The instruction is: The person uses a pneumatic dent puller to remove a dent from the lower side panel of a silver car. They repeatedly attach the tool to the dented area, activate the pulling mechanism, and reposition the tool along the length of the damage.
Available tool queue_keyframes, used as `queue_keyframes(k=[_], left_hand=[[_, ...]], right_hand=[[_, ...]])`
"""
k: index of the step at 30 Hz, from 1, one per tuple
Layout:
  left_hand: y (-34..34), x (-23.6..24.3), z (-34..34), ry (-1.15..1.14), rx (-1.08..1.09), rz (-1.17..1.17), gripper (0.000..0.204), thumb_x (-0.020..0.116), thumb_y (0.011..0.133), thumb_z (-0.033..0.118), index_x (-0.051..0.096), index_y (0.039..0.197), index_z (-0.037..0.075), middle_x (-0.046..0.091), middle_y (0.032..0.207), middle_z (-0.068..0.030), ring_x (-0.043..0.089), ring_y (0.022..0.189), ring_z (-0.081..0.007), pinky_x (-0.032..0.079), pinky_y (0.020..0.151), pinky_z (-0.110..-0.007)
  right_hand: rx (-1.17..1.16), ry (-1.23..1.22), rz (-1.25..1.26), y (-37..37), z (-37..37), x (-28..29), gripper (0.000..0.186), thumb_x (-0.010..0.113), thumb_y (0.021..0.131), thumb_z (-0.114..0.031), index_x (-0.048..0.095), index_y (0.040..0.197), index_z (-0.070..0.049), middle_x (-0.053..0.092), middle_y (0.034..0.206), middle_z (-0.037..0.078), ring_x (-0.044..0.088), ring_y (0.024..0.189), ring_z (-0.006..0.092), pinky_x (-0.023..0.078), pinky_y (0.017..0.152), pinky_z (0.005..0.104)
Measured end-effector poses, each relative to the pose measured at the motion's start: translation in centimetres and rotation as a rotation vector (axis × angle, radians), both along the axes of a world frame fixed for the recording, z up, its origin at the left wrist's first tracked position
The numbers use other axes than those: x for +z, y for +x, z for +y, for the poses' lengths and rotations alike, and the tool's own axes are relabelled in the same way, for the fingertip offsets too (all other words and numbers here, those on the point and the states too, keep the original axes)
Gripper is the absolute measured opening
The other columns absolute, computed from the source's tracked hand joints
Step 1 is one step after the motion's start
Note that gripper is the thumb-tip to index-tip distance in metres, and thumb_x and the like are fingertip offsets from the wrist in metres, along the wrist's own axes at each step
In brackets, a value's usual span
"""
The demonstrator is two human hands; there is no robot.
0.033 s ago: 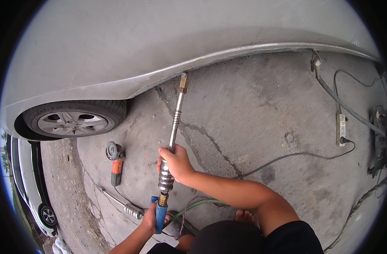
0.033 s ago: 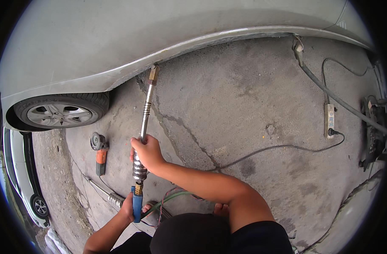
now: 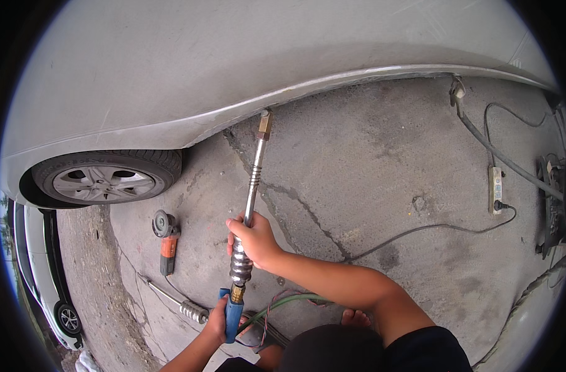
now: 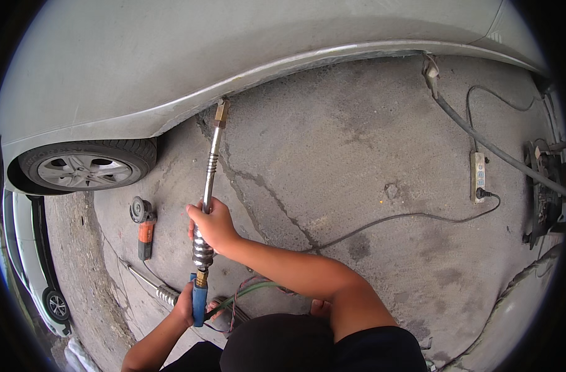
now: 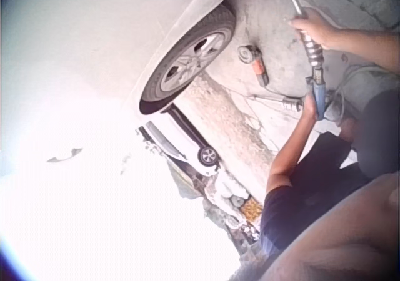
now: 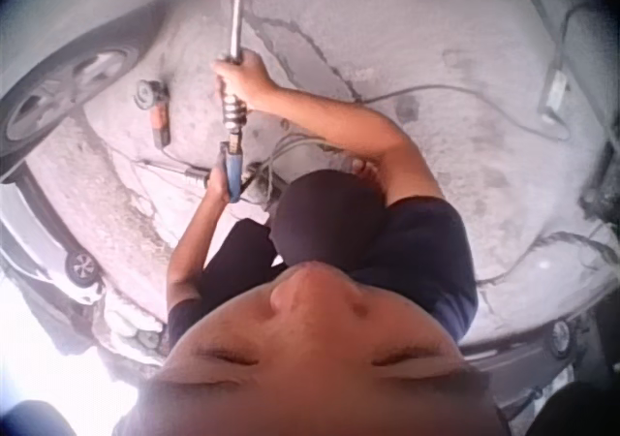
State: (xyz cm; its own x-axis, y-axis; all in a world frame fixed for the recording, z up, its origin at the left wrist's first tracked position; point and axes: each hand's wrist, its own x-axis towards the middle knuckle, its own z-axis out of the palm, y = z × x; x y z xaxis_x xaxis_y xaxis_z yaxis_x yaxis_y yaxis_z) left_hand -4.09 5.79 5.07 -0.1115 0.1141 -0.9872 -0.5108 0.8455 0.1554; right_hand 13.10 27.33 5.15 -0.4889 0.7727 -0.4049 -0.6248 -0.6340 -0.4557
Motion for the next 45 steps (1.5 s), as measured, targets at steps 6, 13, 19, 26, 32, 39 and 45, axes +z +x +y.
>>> queue_keyframes(k=[6,13,19,26,32,39,45], left_hand=[[1.0,0.9,0.9,-0.038,-0.045,0.117,0.049,0.038,0.098,0.052,0.055,0.086,0.008,0.059,0.063,-0.0112,0.060,0.052,-0.0245,0.051,0.051,-0.035],[1.8,2.0,0.8,0.040,-0.024,0.053,0.045,0.043,0.098,0.047,0.055,0.093,0.005,0.061,0.073,-0.0135,0.062,0.062,-0.0244,0.053,0.054,-0.035],[0.9,0.9,-0.7,0.072,-0.177,0.095,0.046,0.041,0.098,0.045,0.054,0.102,0.001,0.063,0.084,-0.0173,0.064,0.068,-0.0262,0.056,0.055,-0.038],[2.4,3.5,1.1,-0.072,-0.098,0.227,0.049,0.026,0.100,0.048,0.052,0.093,0.006,0.059,0.077,-0.0142,0.061,0.065,-0.0264,0.053,0.059,-0.035],[3.3,2.0,-2.7,-0.047,-0.124,0.269,0.038,0.033,0.100,0.035,0.058,0.104,0.007,0.064,0.086,-0.0061,0.064,0.077,-0.0193,0.053,0.070,-0.032],[4.4,2.2,0.2,0.053,-0.117,0.451,0.039,0.048,0.093,0.036,0.052,0.106,-0.002,0.062,0.085,-0.0120,0.064,0.077,-0.0239,0.055,0.071,-0.037],[4.5,2.4,2.3,0.068,-0.189,0.575,0.051,0.057,0.089,0.040,0.048,0.111,-0.005,0.058,0.092,-0.0131,0.060,0.078,-0.0212,0.052,0.068,-0.036]], right_hand=[[-0.070,0.280,-0.265,0.0,0.8,-0.6,0.022,0.066,0.088,-0.015,0.046,0.091,-0.008,0.056,0.067,0.005,0.056,0.056,0.0146,0.047,0.055,0.0306],[0.238,-0.183,0.391,2.7,6.1,0.3,0.047,0.047,0.095,-0.041,0.027,0.059,-0.018,0.022,0.047,-0.007,0.021,0.040,0.0089,0.023,0.040,0.0278],[0.397,-0.053,0.734,3.0,6.4,-2.2,0.049,0.050,0.095,-0.037,0.026,0.058,-0.018,0.021,0.046,-0.006,0.019,0.038,0.0092,0.020,0.037,0.0278],[-0.063,-0.339,0.027,0.0,4.1,1.4,0.039,0.057,0.094,-0.028,0.033,0.066,-0.016,0.030,0.050,-0.003,0.028,0.039,0.0095,0.027,0.037,0.0285],[0.058,-0.244,0.214,3.9,1.0,-0.7,0.037,0.054,0.095,-0.027,0.033,0.066,-0.016,0.034,0.052,-0.003,0.032,0.042,0.0096,0.031,0.040,0.0283],[-0.012,-0.063,0.207,7.8,3.9,0.3,0.036,0.049,0.101,-0.031,0.034,0.073,-0.013,0.039,0.057,-0.002,0.037,0.047,0.0090,0.038,0.046,0.0281],[-0.040,-0.022,0.155,8.0,5.7,1.2,0.033,0.049,0.101,-0.030,0.034,0.077,-0.013,0.039,0.060,-0.002,0.037,0.050,0.0078,0.039,0.047,0.0274]])
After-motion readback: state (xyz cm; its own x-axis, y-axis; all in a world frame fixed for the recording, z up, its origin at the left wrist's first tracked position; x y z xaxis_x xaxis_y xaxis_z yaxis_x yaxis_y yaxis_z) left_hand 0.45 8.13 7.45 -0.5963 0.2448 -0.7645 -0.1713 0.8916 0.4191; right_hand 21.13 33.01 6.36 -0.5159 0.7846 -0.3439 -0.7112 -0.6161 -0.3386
